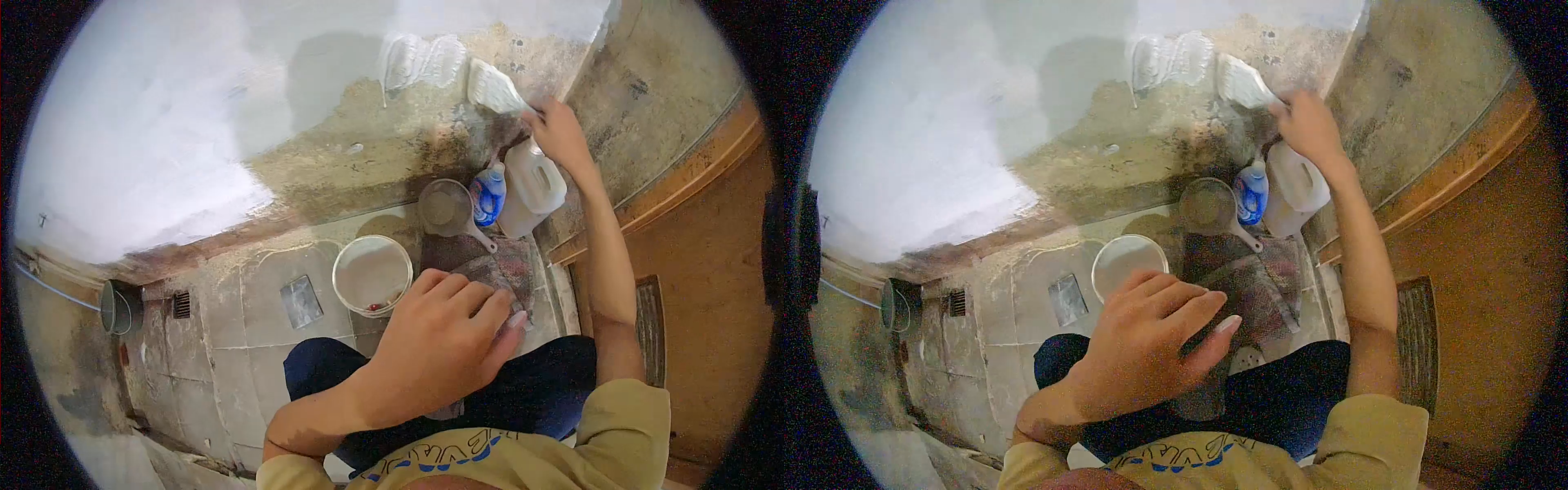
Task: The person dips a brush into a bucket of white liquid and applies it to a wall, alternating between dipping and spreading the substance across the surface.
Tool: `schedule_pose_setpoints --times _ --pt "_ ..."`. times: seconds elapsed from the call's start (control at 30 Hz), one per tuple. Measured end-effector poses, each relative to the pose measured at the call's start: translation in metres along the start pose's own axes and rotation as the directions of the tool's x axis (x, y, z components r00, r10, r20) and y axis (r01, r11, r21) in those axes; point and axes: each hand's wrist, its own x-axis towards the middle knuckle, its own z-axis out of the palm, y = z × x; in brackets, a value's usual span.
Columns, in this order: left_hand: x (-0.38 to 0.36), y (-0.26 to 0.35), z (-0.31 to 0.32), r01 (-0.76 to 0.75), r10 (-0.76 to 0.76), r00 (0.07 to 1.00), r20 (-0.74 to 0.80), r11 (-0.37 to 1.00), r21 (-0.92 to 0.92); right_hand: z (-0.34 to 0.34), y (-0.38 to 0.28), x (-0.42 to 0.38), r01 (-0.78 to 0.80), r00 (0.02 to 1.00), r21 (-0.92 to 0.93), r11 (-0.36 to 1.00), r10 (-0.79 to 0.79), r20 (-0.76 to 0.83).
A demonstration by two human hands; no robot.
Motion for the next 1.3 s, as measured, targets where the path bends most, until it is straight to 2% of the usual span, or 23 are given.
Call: schedule_pose_setpoints --times 0.03,0.1,0.13,0.2,0.27,0.33,0.37,0.43,0.47,0.53,0.67,0.73,0.77,0.83,0.97,1.03,1.17,1.23,1.3 --pt "-0.001 0.001 -0.003 0.0 0.0 1.0 -0.011 1.0 0.001 -0.004 -0.001 -0.005 0.01 1.0 -0.004 1.0 -0.01 -0.001" --pt "-0.002 0.003 -0.009 0.007 -0.007 1.0 0.009 1.0 0.02 -0.009 -0.002 -0.016 0.031 0.992 0.069 0.997 -0.039 0.119" --pt "-0.002 0.004 -0.008 0.005 -0.005 1.0 0.008 1.0 0.018 -0.004 -0.005 -0.02 0.031 0.992 0.066 0.997 -0.039 0.119" --pt "0.0 0.004 -0.004 -0.023 0.023 1.0 0.012 1.0 0.006 0.017 -0.028 -0.024 0.144 0.986 0.186 0.972 -0.156 0.056" --pt "0.001 0.003 0.002 -0.037 0.037 0.999 0.029 0.999 0.0 0.032 -0.063 -0.023 0.049 0.988 0.203 0.978 -0.078 0.135" --pt "0.002 0.003 0.008 -0.045 0.045 0.998 0.035 0.999 -0.007 0.071 -0.082 -0.014 0.142 0.99 0.194 0.971 -0.142 -0.017" --pt "0.002 0.003 0.01 -0.048 0.048 0.998 0.038 0.999 -0.005 0.083 -0.093 -0.008 0.145 0.989 0.198 0.969 -0.144 -0.021" --pt "0.002 0.001 0.011 -0.05 0.05 0.998 0.044 0.999 0.006 0.099 -0.114 0.005 0.277 0.946 0.132 0.952 -0.245 -0.215" --pt "0.002 0.0 0.012 -0.04 0.04 0.998 0.047 0.999 0.014 0.1 -0.125 0.014 0.277 0.945 0.139 0.951 -0.244 -0.218" --pt "0.001 -0.003 0.011 -0.027 0.026 0.998 0.053 0.999 0.025 0.096 -0.138 0.032 0.136 0.989 0.251 0.958 -0.118 -0.085" --pt "-0.004 -0.01 0.009 -0.008 0.004 0.996 0.085 0.999 0.043 0.07 -0.126 0.042 0.076 0.995 0.221 0.972 -0.061 -0.074" --pt "-0.006 -0.013 0.007 -0.017 0.014 0.997 0.082 0.999 0.035 0.048 -0.105 0.043 0.086 0.996 0.168 0.982 -0.086 -0.01" --pt "-0.007 -0.013 0.005 -0.016 0.014 0.996 0.084 1.0 0.024 0.041 -0.093 0.042 0.079 0.997 0.159 0.984 -0.079 -0.01" --pt "-0.007 -0.014 0.001 -0.021 0.021 0.996 0.085 1.0 -0.002 0.025 -0.065 0.038 -0.039 0.994 0.067 0.997 0.046 -0.104" --pt "-0.005 -0.013 -0.001 -0.05 0.052 0.995 0.086 0.999 -0.02 -0.013 -0.011 0.032 -0.075 0.994 -0.023 0.997 0.073 -0.084" --pt "-0.004 -0.013 -0.001 -0.062 0.064 0.995 0.073 0.998 -0.031 -0.024 -0.004 0.028 -0.167 0.973 -0.092 0.982 0.149 -0.174" --pt "-0.004 -0.011 -0.002 -0.077 0.08 0.995 0.064 0.996 -0.038 -0.027 -0.033 0.013 -0.133 0.976 -0.241 0.961 0.084 -0.2" --pt "-0.004 -0.01 -0.001 -0.067 0.069 0.995 0.072 0.997 -0.026 -0.014 -0.057 0.007 -0.057 0.987 -0.295 0.954 0.009 -0.16" --pt "-0.002 -0.009 0.002 -0.035 0.035 0.998 0.06 0.999 0.008 0.003 -0.09 0.003 -0.021 0.996 -0.177 0.984 0.005 -0.089"
